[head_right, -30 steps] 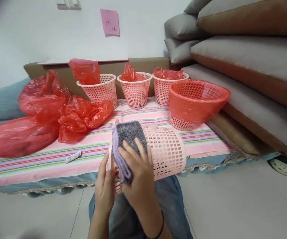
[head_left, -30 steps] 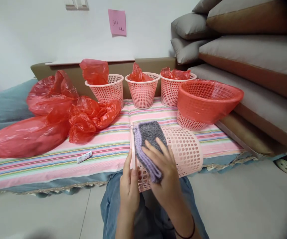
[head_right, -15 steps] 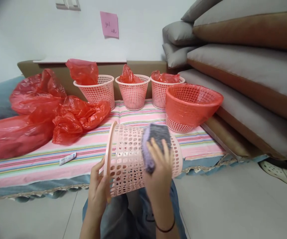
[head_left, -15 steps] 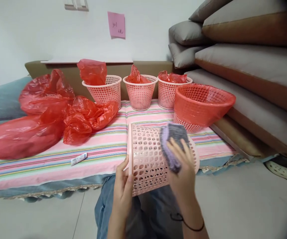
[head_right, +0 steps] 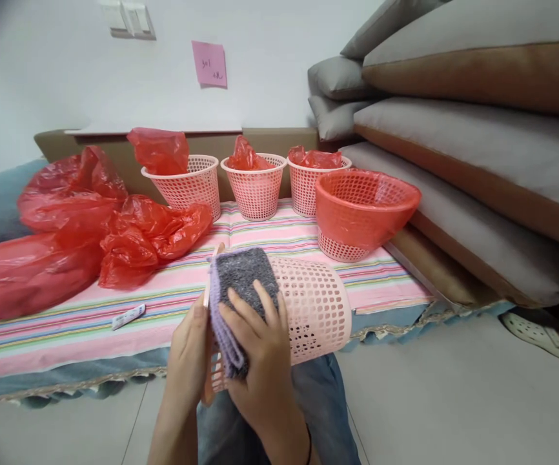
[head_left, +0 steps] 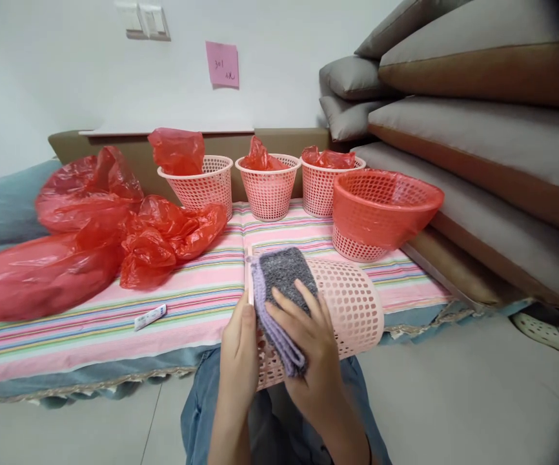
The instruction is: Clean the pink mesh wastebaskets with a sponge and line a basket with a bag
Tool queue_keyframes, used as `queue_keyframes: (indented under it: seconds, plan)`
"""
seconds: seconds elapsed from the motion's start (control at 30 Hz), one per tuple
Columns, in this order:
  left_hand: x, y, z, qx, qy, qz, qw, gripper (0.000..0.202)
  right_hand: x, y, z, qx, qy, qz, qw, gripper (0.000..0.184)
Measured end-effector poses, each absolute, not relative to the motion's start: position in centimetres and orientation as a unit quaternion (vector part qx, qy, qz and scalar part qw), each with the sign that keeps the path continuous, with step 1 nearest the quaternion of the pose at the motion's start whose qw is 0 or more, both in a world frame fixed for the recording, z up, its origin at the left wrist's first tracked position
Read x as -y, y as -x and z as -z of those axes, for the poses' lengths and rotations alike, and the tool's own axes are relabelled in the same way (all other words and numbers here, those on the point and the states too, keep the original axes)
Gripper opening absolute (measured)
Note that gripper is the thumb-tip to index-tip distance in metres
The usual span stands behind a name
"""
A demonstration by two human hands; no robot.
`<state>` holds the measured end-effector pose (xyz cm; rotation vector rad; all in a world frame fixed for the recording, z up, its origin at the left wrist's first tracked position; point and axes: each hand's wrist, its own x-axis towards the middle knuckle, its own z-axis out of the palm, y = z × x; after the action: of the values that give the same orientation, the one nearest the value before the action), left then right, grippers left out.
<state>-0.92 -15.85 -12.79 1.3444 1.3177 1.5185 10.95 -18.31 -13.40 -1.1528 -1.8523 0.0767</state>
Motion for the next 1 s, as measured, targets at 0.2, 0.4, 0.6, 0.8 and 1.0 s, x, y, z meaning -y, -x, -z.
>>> queue_keyframes:
  seconds: [0.2,0.4,0.6,0.8,1.0]
  plan:
    - [16.8,2.4,15.2,-0.496,-0.524,-0.613,0.320,0.055,18.2,-9.6,12.9,0.757,0.436,-0.042,0.485,0.051]
    - [17.4,3.3,18.1,-0.518,-0.486,-0.621,0.331,0.059,15.0,-15.7,17.1,0.644,0.565,0.001,0.517,0.050]
    - [17.9,2.9,18.6,-0.512,-0.469,-0.617,0.371,0.058,14.2,-18.5,19.6,0.540,0.624,0.021,0.564,0.045]
    - [17.6,4.0,18.8,-0.500,-0.511,-0.580,0.390,0.057,16.3,-11.0,15.3,0.711,0.504,-0.017,0.490,0.057]
    - [17.8,4.5,18.1,-0.509,-0.549,-0.556,0.362,0.052,17.3,-7.4,13.9,0.737,0.464,-0.023,0.490,0.047]
